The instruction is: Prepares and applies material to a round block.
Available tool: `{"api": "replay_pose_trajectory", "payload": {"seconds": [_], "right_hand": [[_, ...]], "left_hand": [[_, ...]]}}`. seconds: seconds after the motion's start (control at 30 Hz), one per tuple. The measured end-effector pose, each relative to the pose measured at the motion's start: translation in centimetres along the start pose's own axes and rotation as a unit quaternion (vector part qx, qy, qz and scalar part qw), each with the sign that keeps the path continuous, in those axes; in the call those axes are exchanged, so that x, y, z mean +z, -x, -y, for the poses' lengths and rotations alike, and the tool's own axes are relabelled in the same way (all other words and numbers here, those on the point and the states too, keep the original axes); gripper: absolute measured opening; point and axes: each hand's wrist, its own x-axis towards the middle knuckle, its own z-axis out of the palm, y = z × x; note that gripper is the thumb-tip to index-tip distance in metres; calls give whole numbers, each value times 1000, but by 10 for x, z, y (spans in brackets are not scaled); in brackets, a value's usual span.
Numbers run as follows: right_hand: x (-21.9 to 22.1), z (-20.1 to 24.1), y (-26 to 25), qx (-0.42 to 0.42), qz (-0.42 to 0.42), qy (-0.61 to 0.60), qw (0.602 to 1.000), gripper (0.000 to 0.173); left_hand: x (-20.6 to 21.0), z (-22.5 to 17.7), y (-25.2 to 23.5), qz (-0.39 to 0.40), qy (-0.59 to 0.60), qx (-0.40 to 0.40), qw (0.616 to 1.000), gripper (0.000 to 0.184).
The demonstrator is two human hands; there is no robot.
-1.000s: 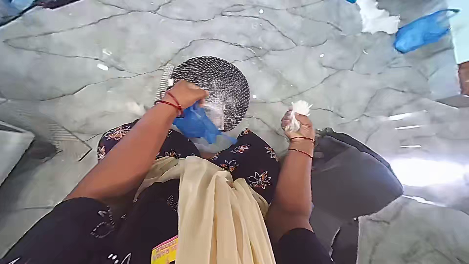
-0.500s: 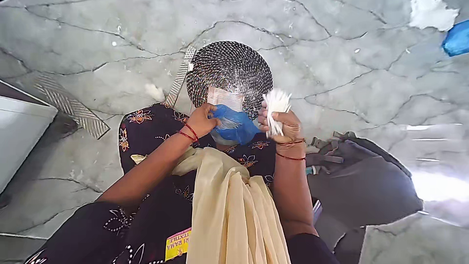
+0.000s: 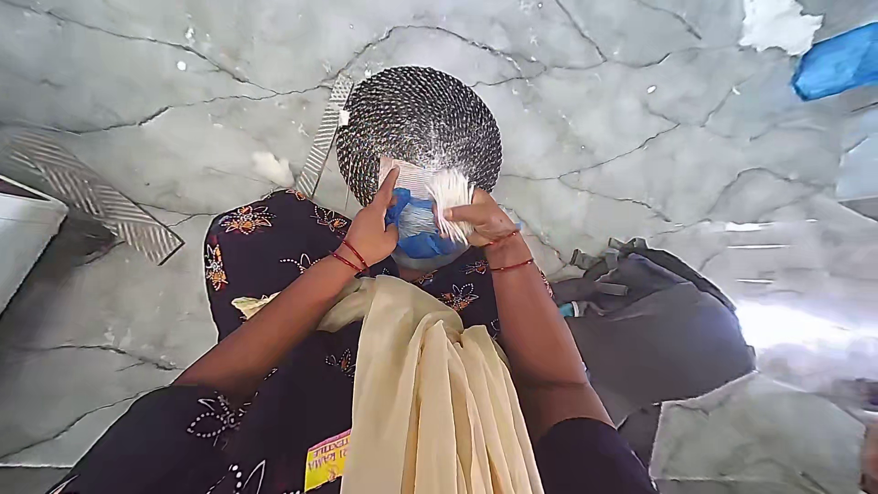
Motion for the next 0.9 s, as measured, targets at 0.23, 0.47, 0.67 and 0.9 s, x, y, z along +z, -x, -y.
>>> {"api": "replay_pose_trajectory", "payload": {"seconds": [0.23, 0.47, 0.67, 0.9], "right_hand": [[17, -26, -33, -33, -32, 233, 971, 40], [11, -28, -35, -21, 56, 548, 834, 42], [23, -40, -44, 30, 111, 658, 745, 53], [28, -55, -60, 42, 167, 702, 691, 26]], "left_hand": [[5, 11, -1, -31, 98, -27, 994, 101], [6, 20, -1, -54, 70, -22, 996, 101], [10, 20, 2, -48, 66, 15, 997, 97], [22, 23, 4, 3, 52, 52, 997, 99]]}}
